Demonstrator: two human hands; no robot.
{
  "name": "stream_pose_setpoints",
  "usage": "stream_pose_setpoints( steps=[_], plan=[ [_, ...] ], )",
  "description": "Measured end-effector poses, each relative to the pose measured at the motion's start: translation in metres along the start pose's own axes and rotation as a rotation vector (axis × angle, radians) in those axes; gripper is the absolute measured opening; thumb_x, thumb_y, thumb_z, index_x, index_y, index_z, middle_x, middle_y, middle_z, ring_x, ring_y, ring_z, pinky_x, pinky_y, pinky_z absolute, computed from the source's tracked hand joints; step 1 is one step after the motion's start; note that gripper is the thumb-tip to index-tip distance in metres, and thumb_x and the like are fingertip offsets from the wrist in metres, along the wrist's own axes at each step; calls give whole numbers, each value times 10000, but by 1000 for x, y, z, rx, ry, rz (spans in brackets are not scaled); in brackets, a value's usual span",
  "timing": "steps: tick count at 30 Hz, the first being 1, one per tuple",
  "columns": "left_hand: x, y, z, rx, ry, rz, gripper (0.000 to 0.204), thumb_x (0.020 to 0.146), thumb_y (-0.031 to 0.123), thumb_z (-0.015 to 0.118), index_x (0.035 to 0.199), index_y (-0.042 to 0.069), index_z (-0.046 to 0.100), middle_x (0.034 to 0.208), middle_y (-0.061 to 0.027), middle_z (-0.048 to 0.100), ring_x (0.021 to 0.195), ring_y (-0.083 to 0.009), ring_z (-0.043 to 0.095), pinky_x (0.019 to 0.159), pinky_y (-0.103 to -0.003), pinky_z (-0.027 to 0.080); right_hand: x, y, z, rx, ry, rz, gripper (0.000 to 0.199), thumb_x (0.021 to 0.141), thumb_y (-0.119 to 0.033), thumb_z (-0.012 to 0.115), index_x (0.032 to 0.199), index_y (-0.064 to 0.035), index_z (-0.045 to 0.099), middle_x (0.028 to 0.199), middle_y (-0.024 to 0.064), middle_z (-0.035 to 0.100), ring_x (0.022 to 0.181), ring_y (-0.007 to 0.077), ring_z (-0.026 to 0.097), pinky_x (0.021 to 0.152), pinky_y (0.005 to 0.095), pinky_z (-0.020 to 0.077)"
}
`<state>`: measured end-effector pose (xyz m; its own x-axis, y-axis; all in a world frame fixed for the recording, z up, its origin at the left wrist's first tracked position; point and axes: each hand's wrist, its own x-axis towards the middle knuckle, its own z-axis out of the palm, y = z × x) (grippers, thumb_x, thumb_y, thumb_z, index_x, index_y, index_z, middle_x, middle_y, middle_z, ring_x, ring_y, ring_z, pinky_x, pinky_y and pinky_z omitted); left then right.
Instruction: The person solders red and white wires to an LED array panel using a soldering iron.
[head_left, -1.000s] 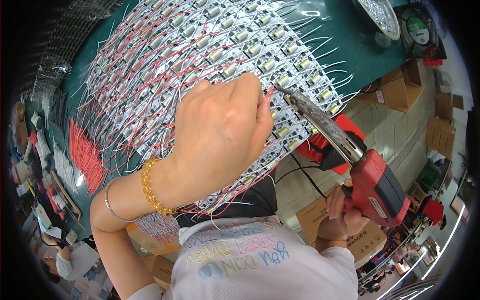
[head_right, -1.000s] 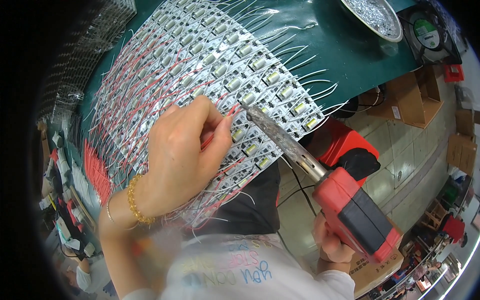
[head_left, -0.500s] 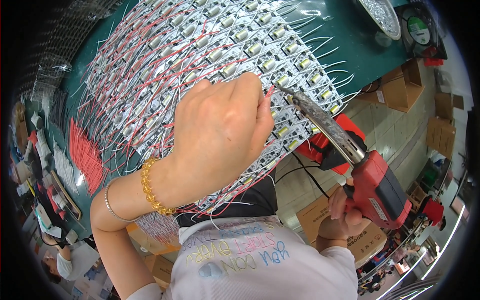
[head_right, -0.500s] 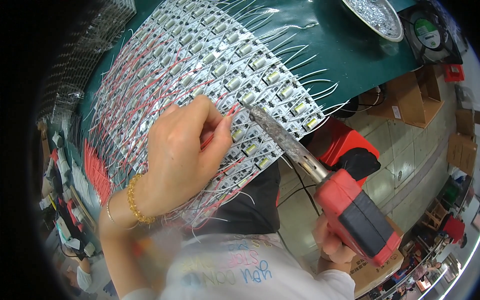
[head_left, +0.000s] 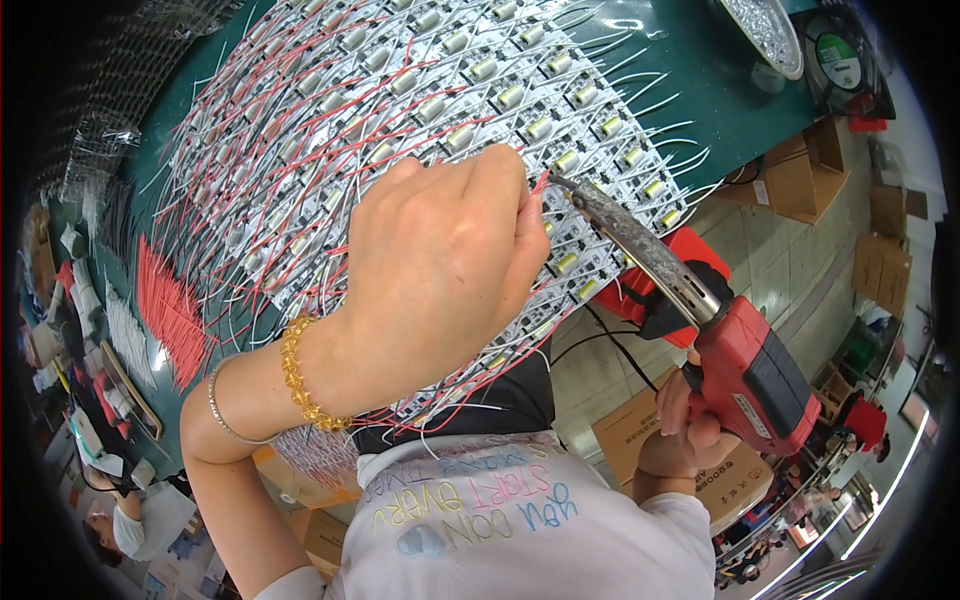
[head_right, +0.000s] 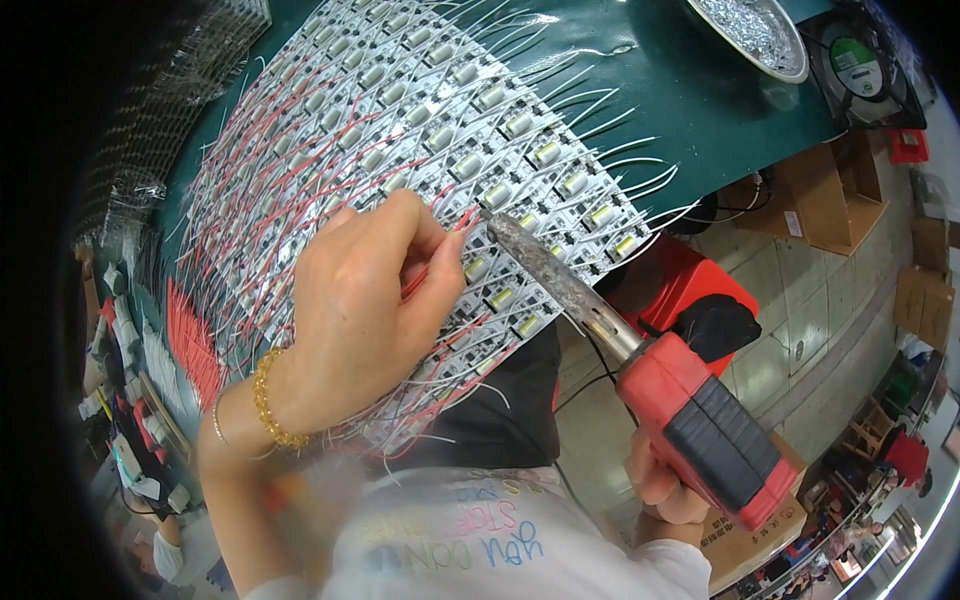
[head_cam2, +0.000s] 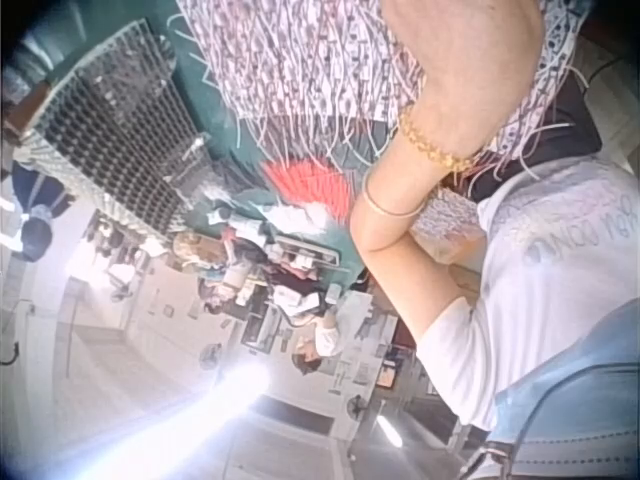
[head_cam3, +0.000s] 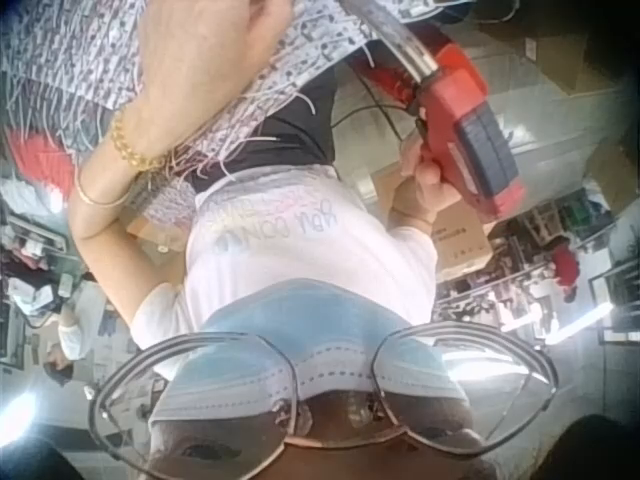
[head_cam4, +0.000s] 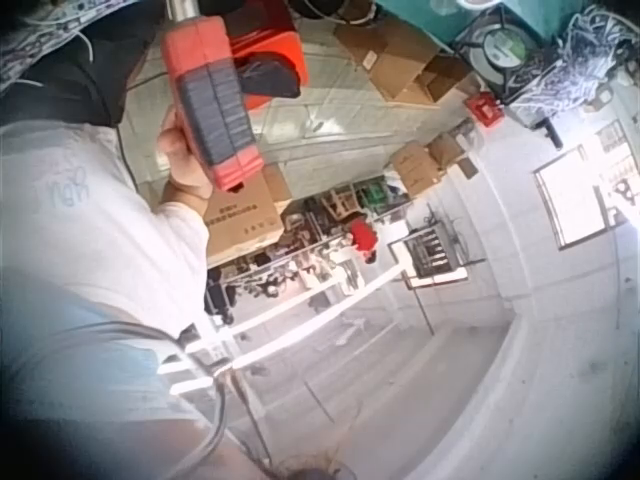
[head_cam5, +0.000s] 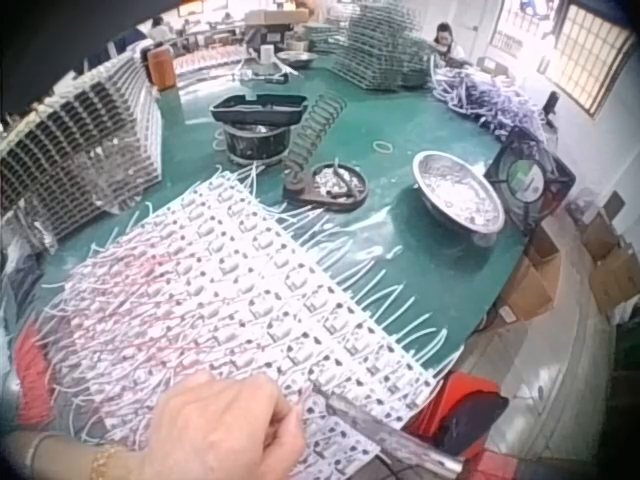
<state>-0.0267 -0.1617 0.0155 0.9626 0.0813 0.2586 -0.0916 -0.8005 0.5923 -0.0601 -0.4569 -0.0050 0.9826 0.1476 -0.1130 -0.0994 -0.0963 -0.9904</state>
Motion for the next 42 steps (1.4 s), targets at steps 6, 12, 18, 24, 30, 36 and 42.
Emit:
stream_pose_setpoints(
  steps=[6,12,18,24,30,36,42],
  plan=[
    [-1,-1,0,8,6,-4,190,774,44,664,681,70,501,506,-22,475,435,-193,453,492,-325,325,3,-10,2,24,-158,-147,823,780,-570,636,1167,126,431,469,-24,452,354,81,416,373,213,362],
    [-1,0,1,7,0,3,190,774,45,666,683,70,501,506,-22,475,433,-191,452,490,-323,322,-9,7,-12,120,-54,-89,844,816,-577,589,1280,96,382,500,-38,462,394,79,433,407,225,376],
    [0,0,0,3,9,-2,188,776,43,664,688,68,500,514,-27,487,438,-195,459,493,-324,321,-11,8,-15,-14,-9,-78,849,821,-577,584,1307,78,347,506,-41,471,407,88,439,413,226,360],
    [1,3,-6,-28,-32,-24,133,781,40,676,727,31,555,588,-56,543,492,-177,515,512,-295,377,39,-7,0,383,-771,-378,853,815,-595,581,1292,73,348,491,-29,464,398,91,425,406,229,354],
    [1,7,-40,-86,-5,-21,82,767,-46,673,842,-23,651,752,-92,650,640,-147,610,606,-247,476,11,-32,14,126,-142,-77,824,823,-591,576,1252,79,360,461,-15,450,362,97,401,375,239,345],
    [-1,13,-15,-62,-39,47,86,764,11,689,749,53,615,627,-20,569,533,-155,486,621,-295,340,8,-25,9,144,-177,-40,815,824,-592,573,1246,72,358,459,-15,451,361,101,406,376,245,357],
    [-5,13,2,-24,-56,23,137,779,33,671,722,70,552,580,4,508,501,-151,445,645,-308,305,-3,-22,6,158,-199,-3,863,790,-634,580,1266,51,357,468,-25,454,395,107,420,417,249,377]
  ],
)
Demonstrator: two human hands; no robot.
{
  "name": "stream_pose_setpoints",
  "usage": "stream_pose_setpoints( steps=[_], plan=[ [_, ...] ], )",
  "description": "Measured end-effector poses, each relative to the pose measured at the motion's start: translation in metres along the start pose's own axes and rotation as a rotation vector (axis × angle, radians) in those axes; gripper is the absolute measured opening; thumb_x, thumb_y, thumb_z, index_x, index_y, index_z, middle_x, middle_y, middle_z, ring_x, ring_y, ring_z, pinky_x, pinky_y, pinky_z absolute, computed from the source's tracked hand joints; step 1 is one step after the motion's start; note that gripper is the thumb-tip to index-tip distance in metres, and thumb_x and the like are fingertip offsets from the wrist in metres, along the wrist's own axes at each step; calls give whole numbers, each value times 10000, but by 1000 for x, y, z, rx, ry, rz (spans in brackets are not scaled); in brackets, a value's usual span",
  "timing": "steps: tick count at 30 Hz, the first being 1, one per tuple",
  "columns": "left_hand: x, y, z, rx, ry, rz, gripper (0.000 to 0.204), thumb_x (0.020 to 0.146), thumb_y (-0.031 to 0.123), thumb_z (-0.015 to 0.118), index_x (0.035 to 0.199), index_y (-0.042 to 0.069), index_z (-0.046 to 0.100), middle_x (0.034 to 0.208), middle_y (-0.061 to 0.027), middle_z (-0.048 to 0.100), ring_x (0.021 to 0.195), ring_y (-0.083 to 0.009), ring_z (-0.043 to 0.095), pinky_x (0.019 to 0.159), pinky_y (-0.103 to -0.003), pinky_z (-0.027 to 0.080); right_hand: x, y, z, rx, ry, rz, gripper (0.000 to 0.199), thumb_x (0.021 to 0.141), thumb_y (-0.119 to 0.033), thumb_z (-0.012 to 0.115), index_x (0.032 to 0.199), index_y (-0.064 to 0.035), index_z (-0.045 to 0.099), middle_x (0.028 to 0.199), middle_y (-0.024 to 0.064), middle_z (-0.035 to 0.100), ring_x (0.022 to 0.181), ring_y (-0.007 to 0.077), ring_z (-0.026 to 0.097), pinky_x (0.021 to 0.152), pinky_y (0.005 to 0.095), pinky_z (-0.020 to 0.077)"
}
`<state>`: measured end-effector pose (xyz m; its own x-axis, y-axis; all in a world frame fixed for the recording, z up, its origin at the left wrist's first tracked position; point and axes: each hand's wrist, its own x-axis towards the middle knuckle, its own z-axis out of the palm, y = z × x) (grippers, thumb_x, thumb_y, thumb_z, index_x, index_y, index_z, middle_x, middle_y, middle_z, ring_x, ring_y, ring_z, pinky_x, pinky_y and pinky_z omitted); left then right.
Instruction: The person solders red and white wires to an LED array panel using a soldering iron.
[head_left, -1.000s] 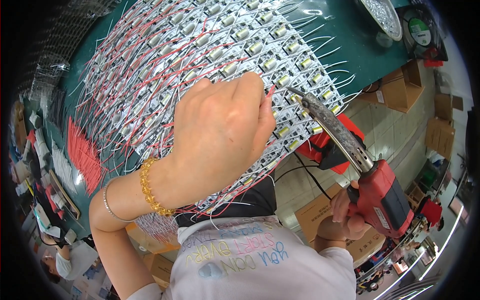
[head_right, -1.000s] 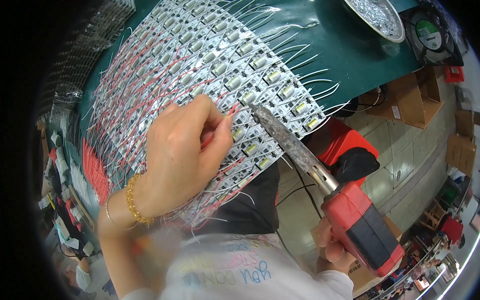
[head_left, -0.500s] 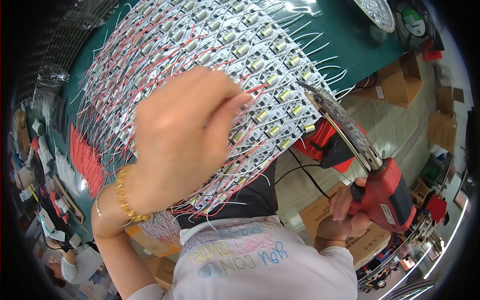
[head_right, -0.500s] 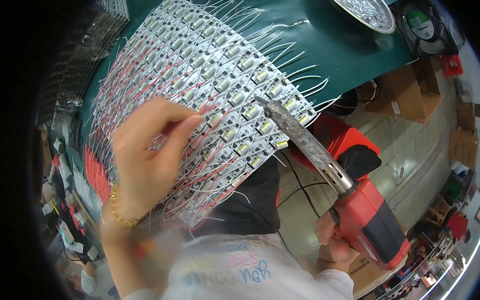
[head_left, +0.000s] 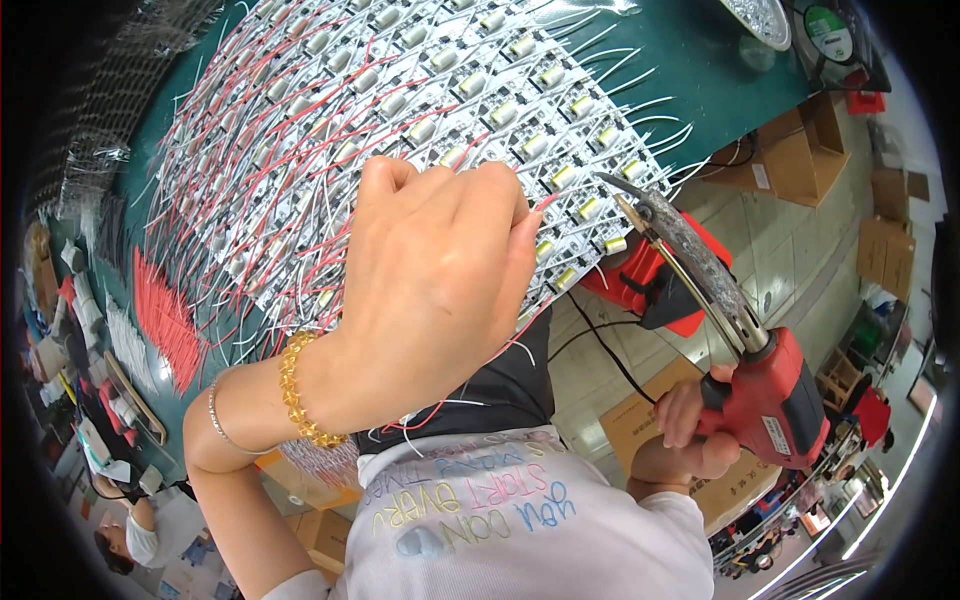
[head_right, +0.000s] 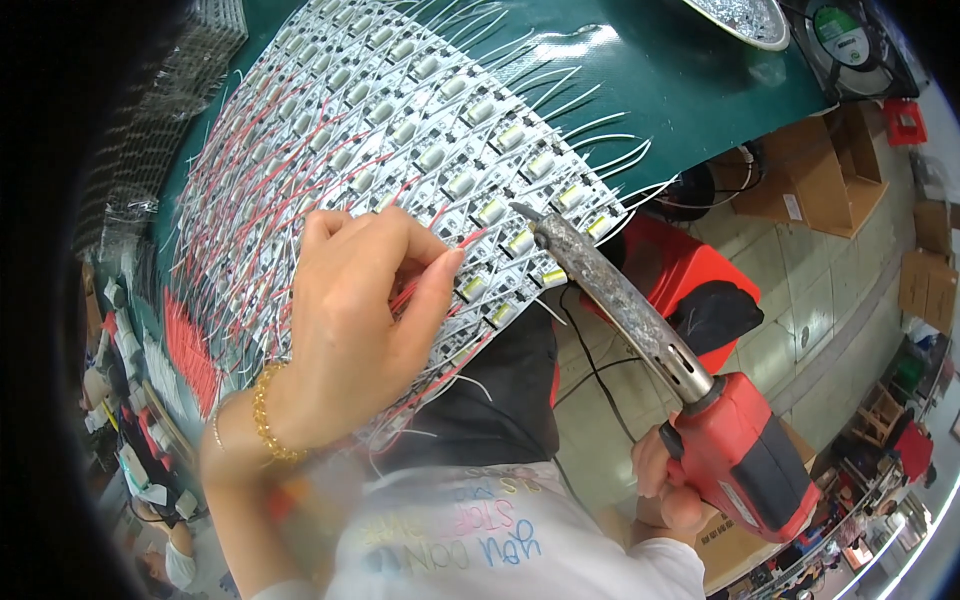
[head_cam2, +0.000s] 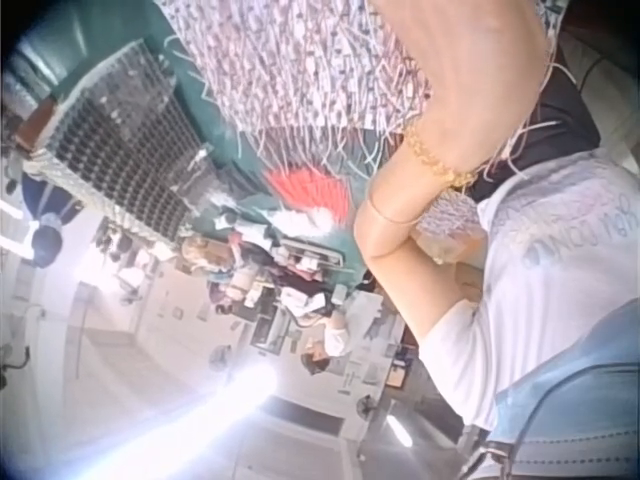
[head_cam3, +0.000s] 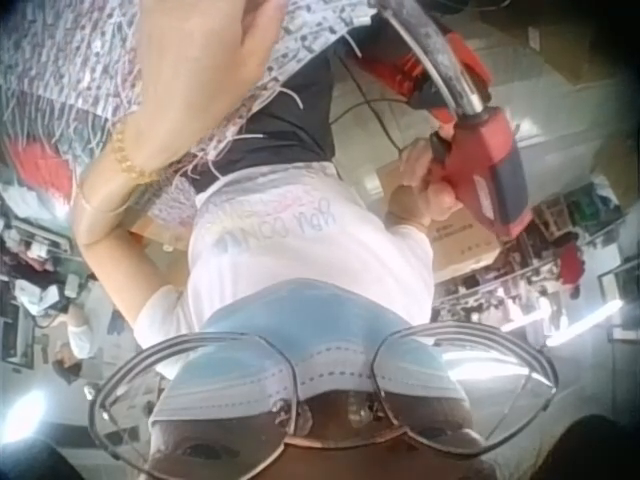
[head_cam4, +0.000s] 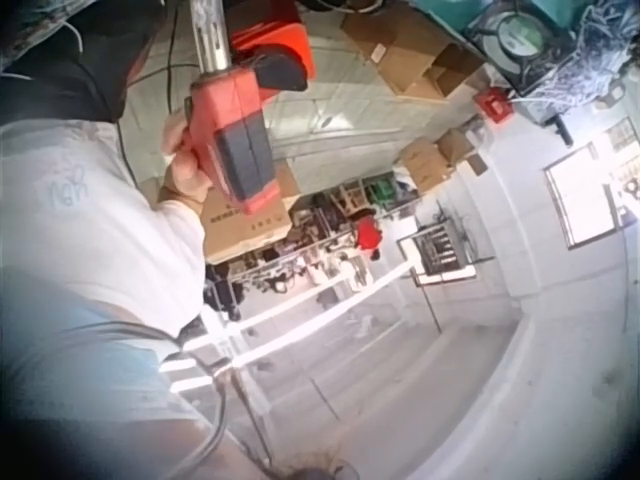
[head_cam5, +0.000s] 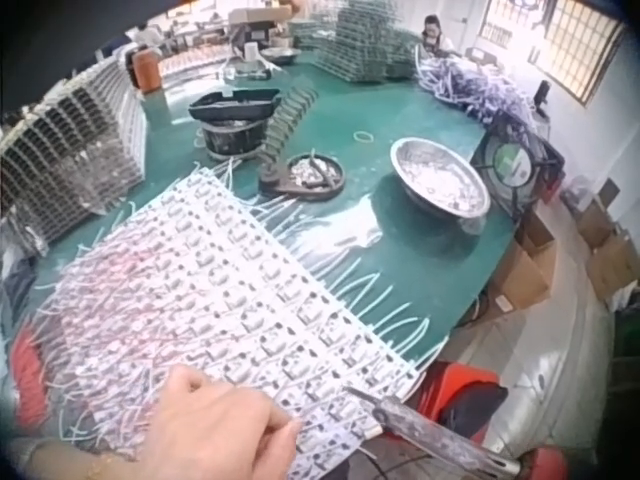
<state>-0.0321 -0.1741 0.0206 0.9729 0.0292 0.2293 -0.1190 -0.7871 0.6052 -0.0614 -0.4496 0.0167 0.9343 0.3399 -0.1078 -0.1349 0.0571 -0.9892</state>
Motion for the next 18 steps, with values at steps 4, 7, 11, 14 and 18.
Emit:
stream_pose_setpoints(
  steps=[4,7,11,14,18],
  plan=[
    [3,0,1,-6,-34,18,175,775,41,626,725,64,461,574,-48,469,541,-237,467,634,-365,319,-5,3,-15,20,-32,-70,882,784,-644,577,1277,52,352,479,-25,463,398,106,417,421,246,369],
    [2,-1,0,-6,-31,3,179,768,35,625,715,63,456,567,-49,469,539,-238,470,634,-363,321,-7,13,-27,50,-155,-129,876,790,-636,574,1272,62,357,486,-26,466,400,104,422,425,248,370],
    [2,-1,0,-18,-37,-6,179,765,36,624,706,64,457,559,-50,470,537,-238,474,634,-362,323,-15,18,-29,-15,-117,-103,842,802,-618,573,1253,64,371,489,-24,468,402,103,429,425,245,372],
    [3,-1,0,-18,-15,-12,171,781,36,653,690,76,514,534,13,452,481,-144,417,637,-311,304,-24,22,-31,-100,-31,-81,803,810,-600,575,1228,59,386,490,-21,471,401,102,435,420,241,372],
    [4,0,0,-20,-26,-24,176,776,41,659,683,77,514,524,16,444,480,-142,416,632,-307,304,-26,22,-27,-186,55,-59,763,819,-582,577,1203,55,402,490,-19,473,400,102,441,414,237,372]
  ],
)
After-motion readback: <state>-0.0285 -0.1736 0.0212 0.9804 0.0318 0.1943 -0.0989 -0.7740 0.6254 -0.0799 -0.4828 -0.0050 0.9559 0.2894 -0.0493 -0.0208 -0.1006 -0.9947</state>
